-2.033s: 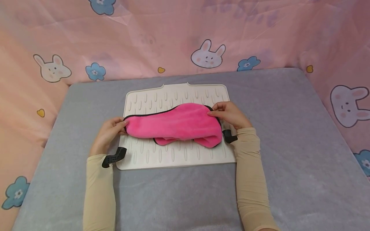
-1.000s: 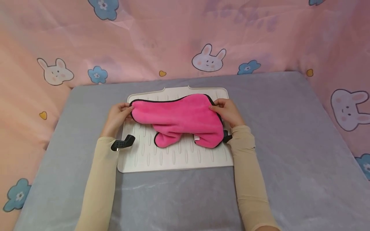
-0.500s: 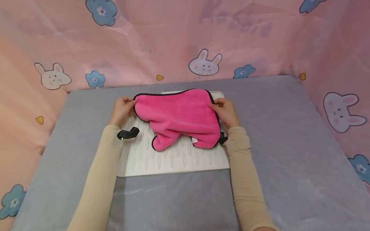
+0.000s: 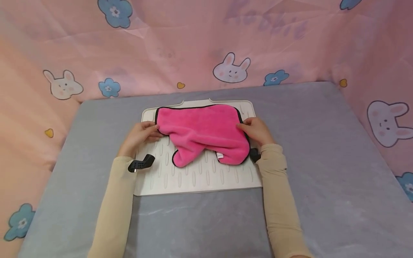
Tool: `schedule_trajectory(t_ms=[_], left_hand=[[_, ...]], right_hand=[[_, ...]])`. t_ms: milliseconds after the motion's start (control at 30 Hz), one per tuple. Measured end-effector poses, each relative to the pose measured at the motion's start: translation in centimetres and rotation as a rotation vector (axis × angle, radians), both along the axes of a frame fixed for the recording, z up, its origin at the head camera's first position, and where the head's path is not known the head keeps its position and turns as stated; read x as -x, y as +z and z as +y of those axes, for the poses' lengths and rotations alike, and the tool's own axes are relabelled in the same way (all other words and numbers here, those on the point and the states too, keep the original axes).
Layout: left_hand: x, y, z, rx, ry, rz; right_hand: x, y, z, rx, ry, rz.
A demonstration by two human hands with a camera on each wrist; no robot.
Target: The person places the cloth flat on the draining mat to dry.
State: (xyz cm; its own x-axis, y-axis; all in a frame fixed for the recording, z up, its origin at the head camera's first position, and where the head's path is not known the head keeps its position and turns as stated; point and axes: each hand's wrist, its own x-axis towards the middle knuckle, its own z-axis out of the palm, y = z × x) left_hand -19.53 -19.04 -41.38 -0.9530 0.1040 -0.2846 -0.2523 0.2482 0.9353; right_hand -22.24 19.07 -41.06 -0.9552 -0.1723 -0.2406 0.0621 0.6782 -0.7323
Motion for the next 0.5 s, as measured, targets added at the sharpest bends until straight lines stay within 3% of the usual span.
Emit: schedule_trajectory(t_ms=[200, 333, 500], left_hand=[[-2.0, -1.1, 1.0, -0.063, -0.001, 0.062], [-2.8, -1.9, 1.9, -0.113, 0.074, 0.099], [-2.9, -2.3, 2.5, -0.135, 0.184, 0.148]], right_hand=[[-1.0, 0.6, 1.1, -0.024, 0.056, -0.093], [-1.3, 0.7, 1.9, 0.051, 0.098, -0.161], [-2.0, 0.7, 2.9, 0.124, 0.128, -0.228]])
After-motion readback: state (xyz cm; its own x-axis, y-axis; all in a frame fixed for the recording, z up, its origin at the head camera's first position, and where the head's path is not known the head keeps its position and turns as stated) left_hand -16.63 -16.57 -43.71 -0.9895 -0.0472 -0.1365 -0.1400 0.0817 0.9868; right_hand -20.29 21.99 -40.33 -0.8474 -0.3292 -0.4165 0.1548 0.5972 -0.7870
